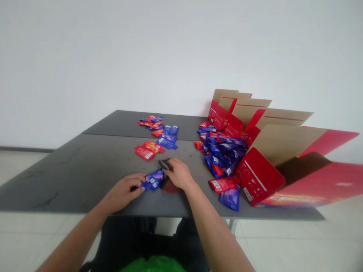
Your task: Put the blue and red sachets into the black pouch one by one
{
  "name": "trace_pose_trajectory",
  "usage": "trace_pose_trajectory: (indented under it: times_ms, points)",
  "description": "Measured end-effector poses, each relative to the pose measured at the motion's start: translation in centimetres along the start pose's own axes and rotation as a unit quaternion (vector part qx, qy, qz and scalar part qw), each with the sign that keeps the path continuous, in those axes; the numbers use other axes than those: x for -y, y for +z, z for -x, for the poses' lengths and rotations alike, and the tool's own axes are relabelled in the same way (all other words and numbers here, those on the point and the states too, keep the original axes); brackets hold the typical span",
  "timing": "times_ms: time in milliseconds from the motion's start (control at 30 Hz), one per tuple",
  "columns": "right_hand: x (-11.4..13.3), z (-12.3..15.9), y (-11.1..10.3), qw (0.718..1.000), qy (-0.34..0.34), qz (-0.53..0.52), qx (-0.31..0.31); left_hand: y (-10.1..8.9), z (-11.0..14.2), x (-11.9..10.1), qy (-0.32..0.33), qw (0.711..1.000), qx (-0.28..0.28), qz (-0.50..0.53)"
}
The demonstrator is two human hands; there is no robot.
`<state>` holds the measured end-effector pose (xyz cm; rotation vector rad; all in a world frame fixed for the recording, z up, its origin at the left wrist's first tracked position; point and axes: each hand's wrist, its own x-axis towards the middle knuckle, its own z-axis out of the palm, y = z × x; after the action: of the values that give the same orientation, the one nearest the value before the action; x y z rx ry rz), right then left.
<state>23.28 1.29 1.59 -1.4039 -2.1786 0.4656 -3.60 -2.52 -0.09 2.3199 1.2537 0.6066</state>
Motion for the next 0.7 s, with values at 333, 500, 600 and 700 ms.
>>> trace_pose_trajectory:
  times_ms: [333,500,600,700]
  points:
    - [3.3,4.5,1.0,0.987,0.141,0.048,-0.067,-0.4,-0.3,-0.6,0.008,0.999,0.012,0.029]
    - [3.7,4.5,1.8,0.982,0.154,0.046,-0.095,-0.4,-0.2,-0.3,0.008,0.999,0.032,0.038]
    - [3.6,4.7,2.2,0.980,0.160,0.044,-0.110,-0.4,-0.3,-0.1,0.015,0.999,0.038,0.034]
    - [3.4,4.9,1.9,0.980,0.157,0.029,-0.119,-0.5,-0.3,-0.2,0.025,0.998,0.044,0.028]
